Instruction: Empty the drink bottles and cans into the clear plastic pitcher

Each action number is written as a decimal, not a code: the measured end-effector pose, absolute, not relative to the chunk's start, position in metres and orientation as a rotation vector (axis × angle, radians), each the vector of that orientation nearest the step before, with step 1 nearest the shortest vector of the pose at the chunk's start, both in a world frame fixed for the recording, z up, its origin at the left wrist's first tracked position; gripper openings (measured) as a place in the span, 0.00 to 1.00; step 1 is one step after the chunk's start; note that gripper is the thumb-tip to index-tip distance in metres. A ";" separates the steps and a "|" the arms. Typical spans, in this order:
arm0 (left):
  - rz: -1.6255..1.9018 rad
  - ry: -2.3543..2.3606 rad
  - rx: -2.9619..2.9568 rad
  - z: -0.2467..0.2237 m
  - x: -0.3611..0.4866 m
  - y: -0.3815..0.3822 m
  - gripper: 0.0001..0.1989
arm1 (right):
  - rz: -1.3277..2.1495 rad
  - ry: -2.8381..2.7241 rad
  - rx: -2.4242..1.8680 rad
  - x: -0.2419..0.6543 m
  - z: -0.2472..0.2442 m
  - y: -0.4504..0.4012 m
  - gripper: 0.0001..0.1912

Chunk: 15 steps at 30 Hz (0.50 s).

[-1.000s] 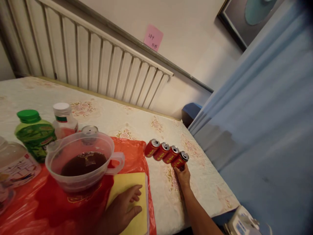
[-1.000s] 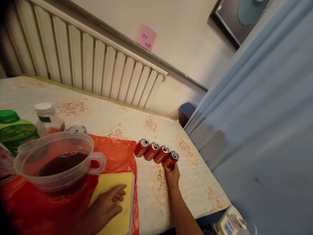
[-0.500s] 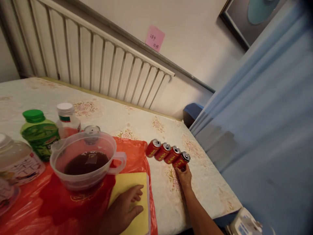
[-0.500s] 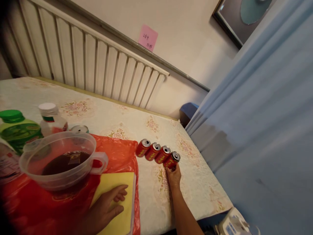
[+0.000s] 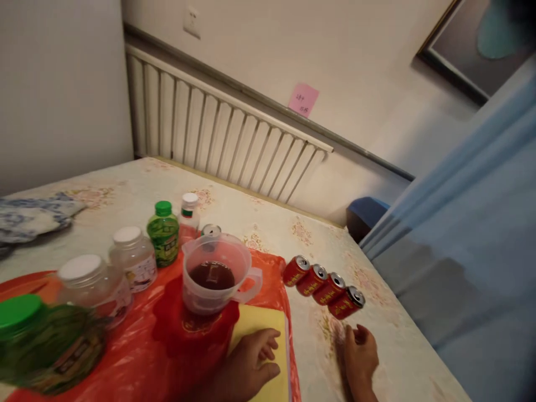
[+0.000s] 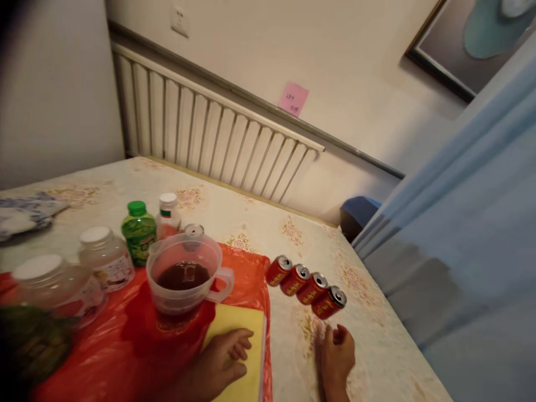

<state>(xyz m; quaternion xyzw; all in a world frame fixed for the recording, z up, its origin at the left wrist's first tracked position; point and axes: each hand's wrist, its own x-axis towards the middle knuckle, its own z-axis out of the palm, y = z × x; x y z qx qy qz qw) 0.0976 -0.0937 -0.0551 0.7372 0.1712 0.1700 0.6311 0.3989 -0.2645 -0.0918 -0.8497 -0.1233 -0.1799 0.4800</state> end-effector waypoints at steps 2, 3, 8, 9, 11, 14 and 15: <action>0.395 0.387 1.680 -0.054 0.094 -0.095 0.27 | -0.329 -0.377 -2.081 0.378 -0.085 -0.259 0.21; 0.394 0.384 1.674 -0.055 0.092 -0.095 0.27 | -0.261 -0.453 -2.056 0.367 -0.079 -0.251 0.21; 0.395 0.382 1.632 -0.062 0.084 -0.095 0.25 | 0.127 -0.953 -1.847 0.326 -0.019 -0.169 0.16; 0.388 0.379 1.621 -0.064 0.082 -0.095 0.25 | 0.213 -1.059 -1.789 0.320 -0.005 -0.146 0.14; 0.357 0.360 1.586 -0.067 0.079 -0.093 0.24 | 0.294 -1.217 -1.709 0.310 0.017 -0.099 0.12; 0.315 0.316 1.533 -0.070 0.080 -0.086 0.22 | 0.292 -1.526 -1.660 0.296 0.035 -0.030 0.11; 0.304 0.304 1.524 -0.071 0.082 -0.082 0.21 | 0.299 -1.585 -1.633 0.291 0.037 -0.009 0.12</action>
